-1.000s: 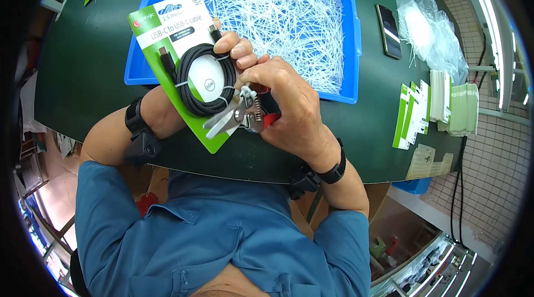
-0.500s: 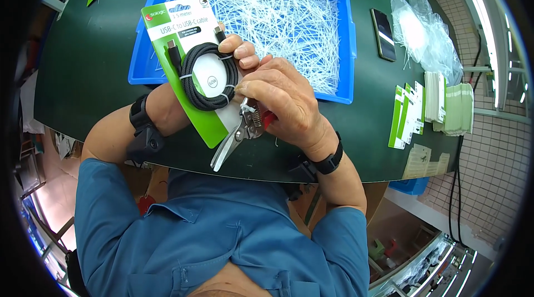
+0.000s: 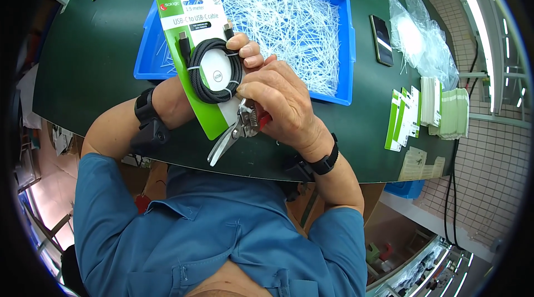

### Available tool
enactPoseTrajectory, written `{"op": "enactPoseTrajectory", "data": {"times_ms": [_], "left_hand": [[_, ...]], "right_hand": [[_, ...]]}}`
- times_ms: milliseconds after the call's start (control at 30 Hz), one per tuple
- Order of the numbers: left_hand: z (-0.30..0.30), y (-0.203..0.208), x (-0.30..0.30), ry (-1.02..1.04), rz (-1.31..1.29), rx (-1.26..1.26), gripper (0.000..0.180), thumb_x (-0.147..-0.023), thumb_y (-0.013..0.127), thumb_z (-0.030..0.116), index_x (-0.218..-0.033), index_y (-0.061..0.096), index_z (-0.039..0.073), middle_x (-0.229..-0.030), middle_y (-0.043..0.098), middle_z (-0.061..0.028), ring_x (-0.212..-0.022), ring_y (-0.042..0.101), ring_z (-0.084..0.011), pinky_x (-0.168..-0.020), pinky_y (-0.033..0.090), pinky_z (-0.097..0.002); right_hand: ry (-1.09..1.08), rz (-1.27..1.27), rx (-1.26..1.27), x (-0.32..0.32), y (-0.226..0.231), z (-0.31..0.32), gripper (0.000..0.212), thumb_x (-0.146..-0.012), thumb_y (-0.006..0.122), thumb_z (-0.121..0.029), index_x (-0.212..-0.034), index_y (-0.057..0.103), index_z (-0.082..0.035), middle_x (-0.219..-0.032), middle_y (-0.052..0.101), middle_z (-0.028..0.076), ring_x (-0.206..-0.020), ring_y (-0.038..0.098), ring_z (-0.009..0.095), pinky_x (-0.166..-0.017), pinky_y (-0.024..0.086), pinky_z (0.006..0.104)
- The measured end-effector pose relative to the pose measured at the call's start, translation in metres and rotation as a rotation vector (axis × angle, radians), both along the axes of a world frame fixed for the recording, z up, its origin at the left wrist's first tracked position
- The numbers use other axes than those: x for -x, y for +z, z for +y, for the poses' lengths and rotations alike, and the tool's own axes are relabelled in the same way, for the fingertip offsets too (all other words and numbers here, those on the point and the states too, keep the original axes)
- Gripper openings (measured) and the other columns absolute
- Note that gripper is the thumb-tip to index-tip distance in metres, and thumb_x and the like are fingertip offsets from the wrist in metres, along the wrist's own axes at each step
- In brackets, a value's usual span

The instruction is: The person trims plastic ties from USB-C cable packaging using shears, turning the packages over to cut from both sides. They place the trimmed packages into a cardboard box and move a tray of plastic scraps.

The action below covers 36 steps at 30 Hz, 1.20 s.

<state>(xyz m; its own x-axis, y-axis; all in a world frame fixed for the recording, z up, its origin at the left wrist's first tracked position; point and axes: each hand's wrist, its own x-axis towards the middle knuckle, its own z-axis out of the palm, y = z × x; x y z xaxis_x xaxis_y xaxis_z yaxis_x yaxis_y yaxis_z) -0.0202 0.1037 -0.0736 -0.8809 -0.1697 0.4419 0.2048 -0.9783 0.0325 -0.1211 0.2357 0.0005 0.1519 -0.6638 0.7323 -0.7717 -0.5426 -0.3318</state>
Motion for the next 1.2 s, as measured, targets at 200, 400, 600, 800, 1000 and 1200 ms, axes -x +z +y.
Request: {"op": "enactPoseTrajectory", "data": {"times_ms": [200,400,600,800,1000,1200], "left_hand": [[-0.035,0.015,0.004,0.005,-0.014,0.209,0.039,-0.102,0.051,0.044,-0.083,0.068,0.014,-0.078,0.063,-0.0019,-0.085,0.059,-0.0186,-0.102,0.042,-0.0339],[-0.093,0.050,-0.009,0.173,-0.088,0.190,0.049,-0.110,0.037,0.036,-0.068,0.050,0.013,-0.071,0.049,-0.0013,-0.074,0.050,-0.0172,-0.093,0.042,-0.0327],[-0.099,0.106,-0.056,0.338,-0.259,0.604,0.063,-0.115,0.021,0.044,-0.066,0.049,0.014,-0.067,0.046,-0.0021,-0.068,0.048,-0.0190,-0.093,0.045,-0.0359],[-0.098,0.082,-0.198,0.794,-0.474,0.847,0.039,-0.108,0.041,0.052,-0.100,0.046,0.014,-0.071,0.050,-0.0051,-0.070,0.055,-0.0206,-0.085,0.055,-0.0456],[-0.078,0.065,-0.373,1.313,-1.014,1.239,0.049,-0.112,0.039,0.040,-0.076,0.052,0.009,-0.070,0.054,-0.0065,-0.067,0.054,-0.0195,-0.078,0.054,-0.0380],[-0.106,0.087,-0.401,1.759,-1.487,1.201,0.056,-0.112,0.038,0.046,-0.074,0.053,0.007,-0.070,0.051,-0.0045,-0.063,0.053,-0.0171,-0.081,0.054,-0.0348]], "right_hand": [[0.063,-0.180,-0.124,-0.005,0.005,0.004,0.045,-0.073,0.077,0.015,-0.108,0.056,-0.004,-0.085,0.069,0.011,-0.074,0.065,0.022,-0.068,0.052,0.0343],[0.053,-0.221,-0.168,0.003,0.011,0.003,0.043,-0.077,0.075,0.015,-0.110,0.056,-0.004,-0.085,0.068,0.008,-0.072,0.063,0.019,-0.066,0.049,0.0319],[-0.252,-0.154,-0.144,0.020,0.016,0.007,0.040,-0.080,0.077,0.010,-0.113,0.057,-0.002,-0.086,0.066,0.007,-0.074,0.064,0.018,-0.068,0.051,0.0308],[-0.651,-0.115,-0.182,0.048,0.000,0.033,0.039,-0.088,0.074,0.003,-0.124,0.057,0.000,-0.096,0.066,0.011,-0.084,0.067,0.019,-0.079,0.054,0.0319],[-0.651,-0.291,-0.187,0.067,-0.005,0.032,0.034,-0.093,0.070,0.001,-0.124,0.057,0.001,-0.098,0.065,0.008,-0.086,0.064,0.014,-0.079,0.053,0.0295],[-0.580,-0.384,-0.246,0.067,0.001,0.036,0.038,-0.096,0.069,-0.004,-0.131,0.056,0.002,-0.097,0.060,0.005,-0.085,0.058,0.012,-0.077,0.049,0.0262]]}}
